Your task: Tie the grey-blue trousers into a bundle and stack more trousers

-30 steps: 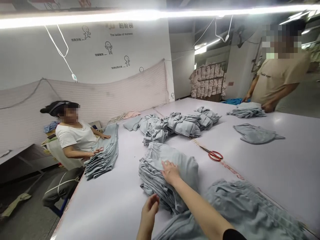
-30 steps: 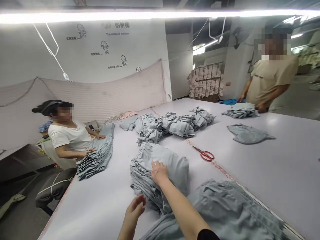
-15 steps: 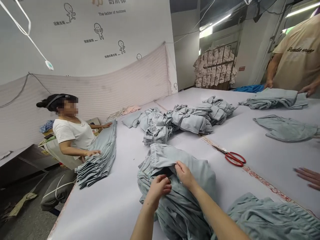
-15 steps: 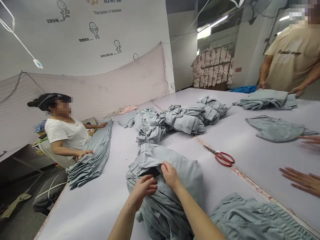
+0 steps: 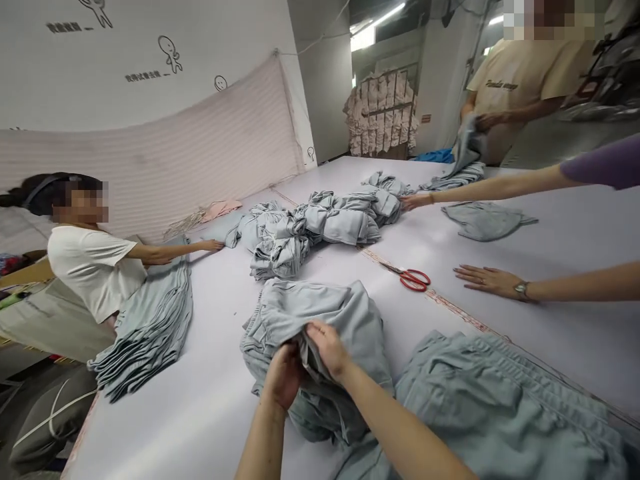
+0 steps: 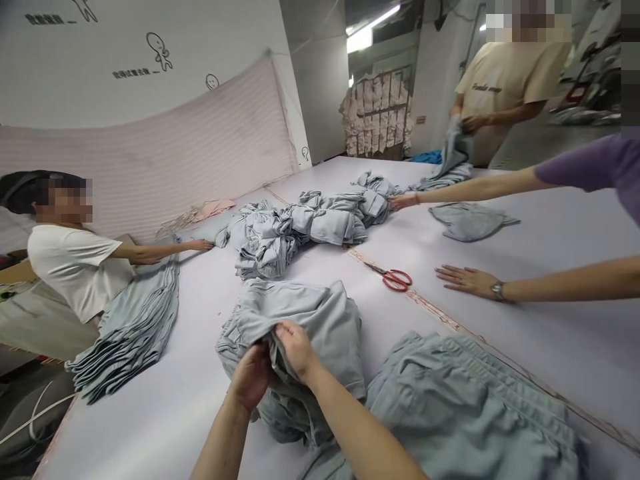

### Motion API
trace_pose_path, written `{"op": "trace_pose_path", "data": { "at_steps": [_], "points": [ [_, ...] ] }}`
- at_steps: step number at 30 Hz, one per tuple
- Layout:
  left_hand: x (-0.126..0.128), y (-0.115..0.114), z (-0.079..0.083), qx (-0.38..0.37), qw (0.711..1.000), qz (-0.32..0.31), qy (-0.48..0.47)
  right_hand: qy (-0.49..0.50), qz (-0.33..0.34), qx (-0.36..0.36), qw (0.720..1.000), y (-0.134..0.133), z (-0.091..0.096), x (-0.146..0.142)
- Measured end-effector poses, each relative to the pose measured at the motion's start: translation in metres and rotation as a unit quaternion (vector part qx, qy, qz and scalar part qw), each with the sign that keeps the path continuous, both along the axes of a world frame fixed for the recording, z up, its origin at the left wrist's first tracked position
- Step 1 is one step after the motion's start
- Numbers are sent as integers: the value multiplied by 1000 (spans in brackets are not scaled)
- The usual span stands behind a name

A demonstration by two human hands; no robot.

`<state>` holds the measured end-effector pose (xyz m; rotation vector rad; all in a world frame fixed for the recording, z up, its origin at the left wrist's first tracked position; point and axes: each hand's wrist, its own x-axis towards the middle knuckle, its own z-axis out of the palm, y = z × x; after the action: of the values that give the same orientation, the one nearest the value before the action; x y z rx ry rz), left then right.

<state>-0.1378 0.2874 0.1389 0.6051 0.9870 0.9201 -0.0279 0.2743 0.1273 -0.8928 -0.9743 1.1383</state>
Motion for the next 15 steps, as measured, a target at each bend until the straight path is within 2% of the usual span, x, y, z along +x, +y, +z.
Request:
{"op": "trace_pose_path", "data": {
  "at_steps": [3, 6, 8, 11, 13, 15],
  "points": [
    [10, -6, 7, 20, 999, -42, 4, 191, 5, -74, 979, 7, 2, 17],
    [22, -5, 11, 62, 998, -11, 20, 237, -1, -98, 967, 8, 3, 41],
    [27, -3, 14, 76, 997, 34, 7, 220, -1, -117, 968, 5, -1, 62],
    [33, 6, 16, 63, 996, 70, 7, 138, 21, -165, 976, 9, -6, 88],
    [37, 14, 14, 67, 994, 85, 16, 90, 30, -181, 979, 22, -6, 95],
    [39, 23, 13, 74, 991, 105, 31, 76, 8, -165, 983, 41, -3, 92]
  ]
}}
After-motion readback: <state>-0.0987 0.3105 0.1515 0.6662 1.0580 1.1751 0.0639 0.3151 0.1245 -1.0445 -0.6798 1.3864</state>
